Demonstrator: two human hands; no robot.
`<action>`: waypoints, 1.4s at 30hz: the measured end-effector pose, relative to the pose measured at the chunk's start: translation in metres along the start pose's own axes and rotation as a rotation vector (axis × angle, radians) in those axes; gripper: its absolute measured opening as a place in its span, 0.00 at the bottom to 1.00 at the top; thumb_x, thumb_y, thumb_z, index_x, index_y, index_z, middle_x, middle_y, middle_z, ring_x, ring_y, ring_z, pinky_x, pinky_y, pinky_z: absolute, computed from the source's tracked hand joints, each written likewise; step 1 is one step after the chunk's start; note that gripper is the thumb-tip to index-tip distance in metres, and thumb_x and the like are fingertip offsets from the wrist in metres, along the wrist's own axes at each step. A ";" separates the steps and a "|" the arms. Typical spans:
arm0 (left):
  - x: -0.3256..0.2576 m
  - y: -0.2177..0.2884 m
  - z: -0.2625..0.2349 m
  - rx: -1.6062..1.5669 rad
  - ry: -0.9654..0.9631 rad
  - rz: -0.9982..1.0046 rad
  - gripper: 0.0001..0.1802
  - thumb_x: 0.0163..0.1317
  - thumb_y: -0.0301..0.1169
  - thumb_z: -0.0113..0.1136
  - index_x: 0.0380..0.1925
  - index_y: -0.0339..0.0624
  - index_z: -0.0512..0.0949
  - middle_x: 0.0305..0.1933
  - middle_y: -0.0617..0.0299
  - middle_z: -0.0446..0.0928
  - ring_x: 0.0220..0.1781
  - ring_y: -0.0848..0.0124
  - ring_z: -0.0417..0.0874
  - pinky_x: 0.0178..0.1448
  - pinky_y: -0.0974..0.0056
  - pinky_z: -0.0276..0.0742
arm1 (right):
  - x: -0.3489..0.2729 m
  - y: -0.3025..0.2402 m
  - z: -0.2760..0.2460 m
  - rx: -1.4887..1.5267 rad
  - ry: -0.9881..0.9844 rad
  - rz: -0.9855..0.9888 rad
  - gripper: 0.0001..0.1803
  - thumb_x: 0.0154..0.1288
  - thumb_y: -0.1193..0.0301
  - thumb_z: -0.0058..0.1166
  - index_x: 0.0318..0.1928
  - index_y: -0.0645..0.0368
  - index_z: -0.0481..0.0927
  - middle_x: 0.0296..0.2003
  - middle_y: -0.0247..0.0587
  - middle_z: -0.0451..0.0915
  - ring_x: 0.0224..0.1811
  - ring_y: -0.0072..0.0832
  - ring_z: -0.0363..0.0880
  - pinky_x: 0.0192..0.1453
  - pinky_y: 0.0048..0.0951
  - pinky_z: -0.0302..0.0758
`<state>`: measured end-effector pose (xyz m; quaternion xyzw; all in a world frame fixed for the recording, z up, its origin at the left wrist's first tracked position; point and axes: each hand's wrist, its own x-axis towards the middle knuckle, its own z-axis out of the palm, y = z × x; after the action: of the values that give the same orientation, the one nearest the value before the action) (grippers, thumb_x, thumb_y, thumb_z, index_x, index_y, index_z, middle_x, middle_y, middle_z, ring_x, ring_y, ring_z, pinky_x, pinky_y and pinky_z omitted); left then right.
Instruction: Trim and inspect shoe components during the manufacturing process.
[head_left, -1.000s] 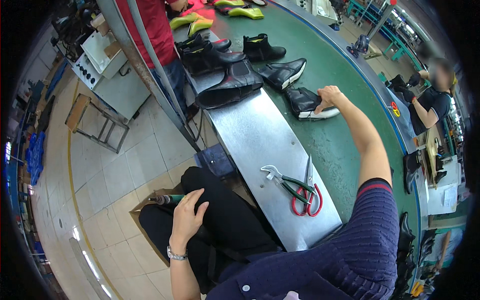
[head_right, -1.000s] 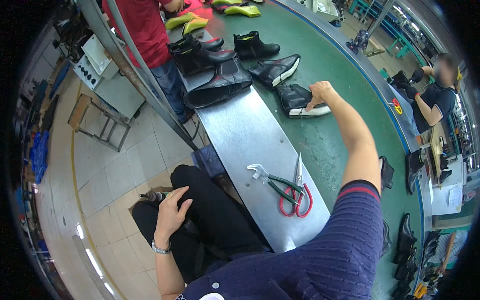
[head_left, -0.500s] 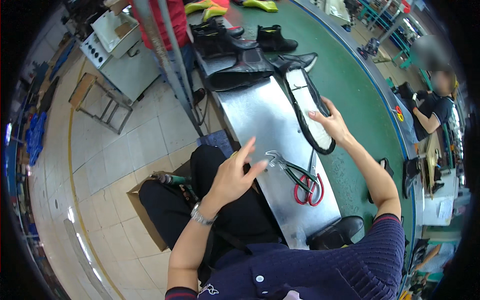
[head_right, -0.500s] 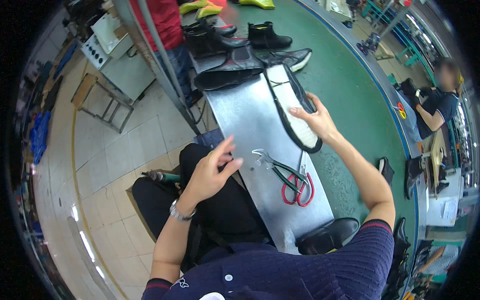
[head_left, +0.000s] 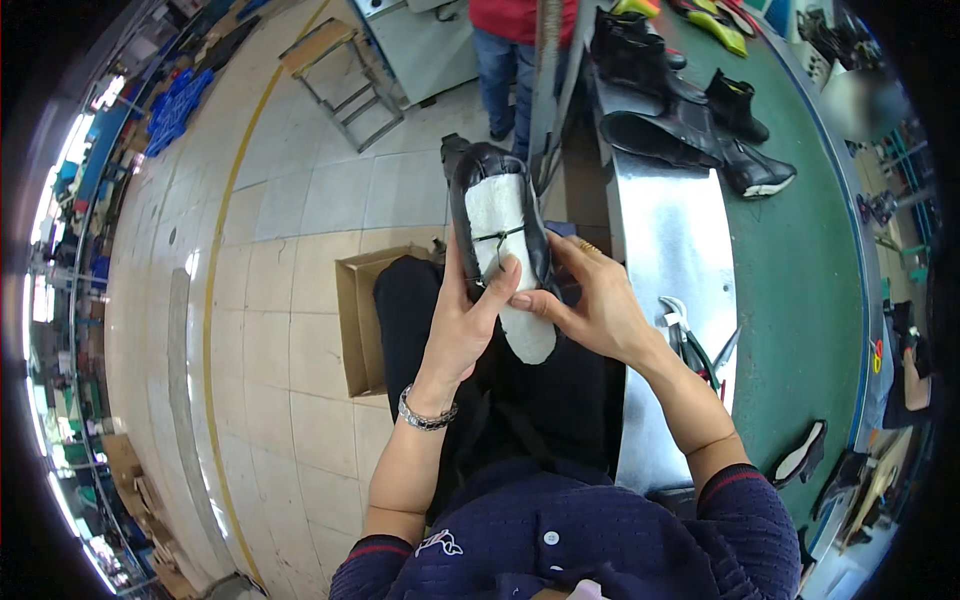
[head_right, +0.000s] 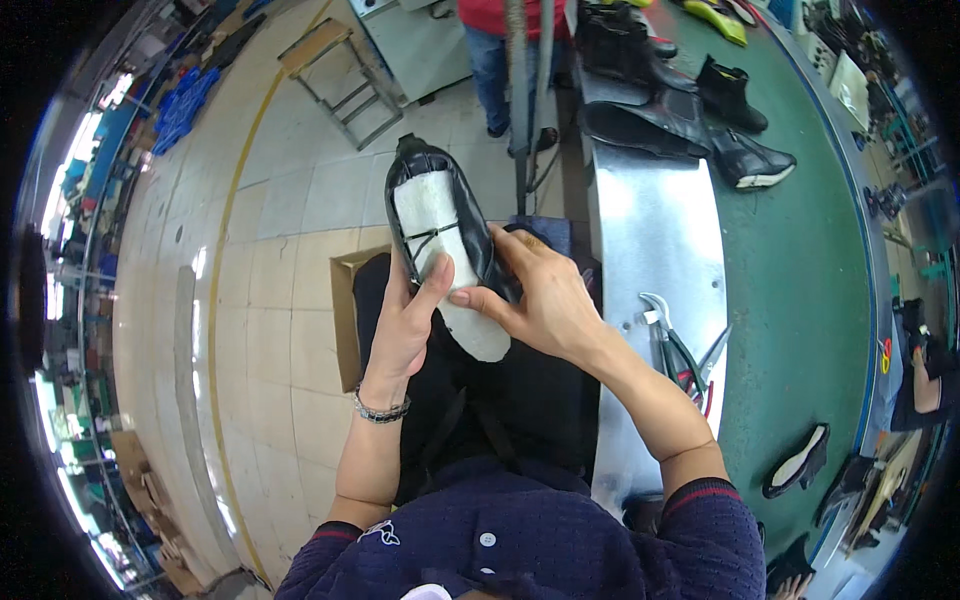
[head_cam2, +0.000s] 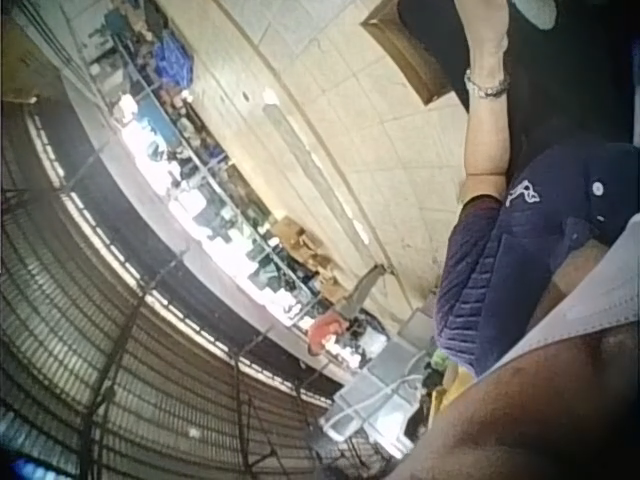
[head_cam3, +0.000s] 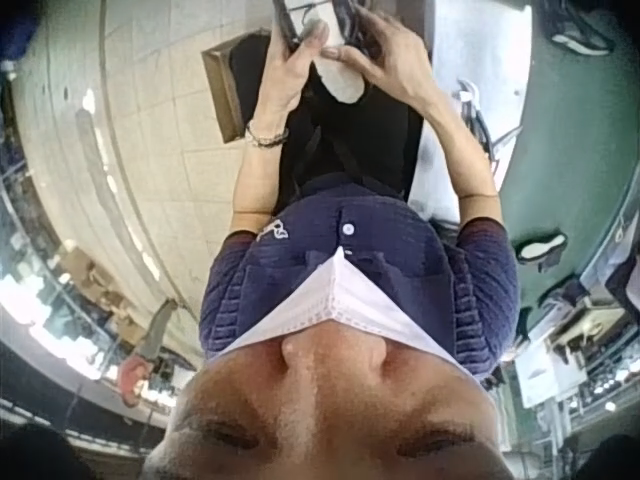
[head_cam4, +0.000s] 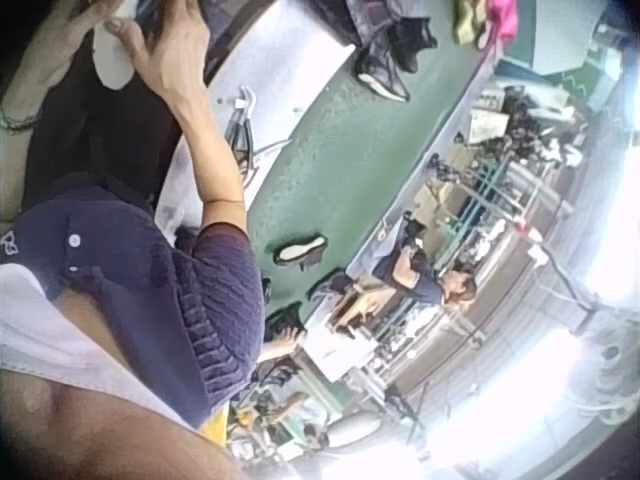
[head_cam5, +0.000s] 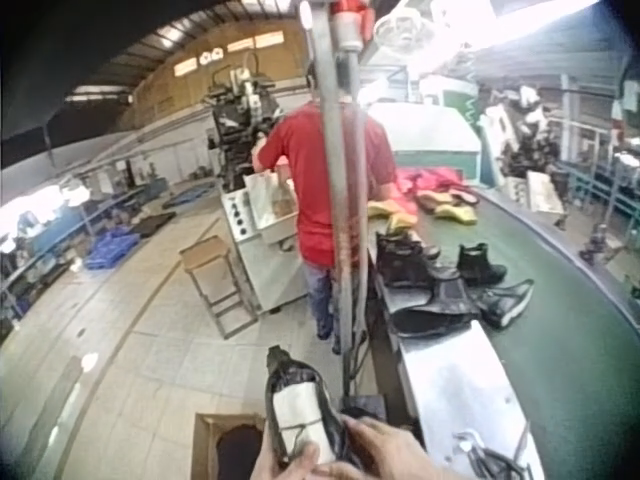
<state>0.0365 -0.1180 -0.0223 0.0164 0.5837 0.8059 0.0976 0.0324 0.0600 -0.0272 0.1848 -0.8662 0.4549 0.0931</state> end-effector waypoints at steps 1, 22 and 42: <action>-0.004 0.001 -0.008 0.025 0.019 0.018 0.39 0.67 0.39 0.62 0.71 0.42 0.54 0.64 0.57 0.67 0.64 0.69 0.69 0.67 0.64 0.65 | 0.002 0.000 0.010 0.131 -0.048 0.025 0.35 0.60 0.59 0.64 0.62 0.67 0.70 0.38 0.57 0.80 0.37 0.47 0.83 0.40 0.36 0.80; -0.054 -0.083 -0.106 -0.030 -0.289 -0.270 0.68 0.46 0.19 0.72 0.76 0.51 0.31 0.81 0.56 0.38 0.79 0.68 0.47 0.78 0.62 0.47 | -0.061 -0.016 0.052 -0.017 -0.304 -0.017 0.45 0.58 0.69 0.64 0.71 0.68 0.54 0.56 0.61 0.74 0.55 0.50 0.78 0.56 0.38 0.78; -0.051 -0.088 -0.111 0.152 -0.386 -0.249 0.69 0.42 0.23 0.75 0.76 0.51 0.33 0.81 0.55 0.39 0.81 0.64 0.43 0.79 0.61 0.43 | -0.047 0.007 0.028 0.469 -0.398 0.066 0.43 0.64 0.53 0.60 0.71 0.63 0.59 0.57 0.57 0.77 0.59 0.46 0.78 0.64 0.42 0.73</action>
<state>0.0834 -0.2045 -0.1360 0.1052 0.6107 0.7235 0.3043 0.0725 0.0518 -0.0635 0.2585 -0.7443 0.6001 -0.1381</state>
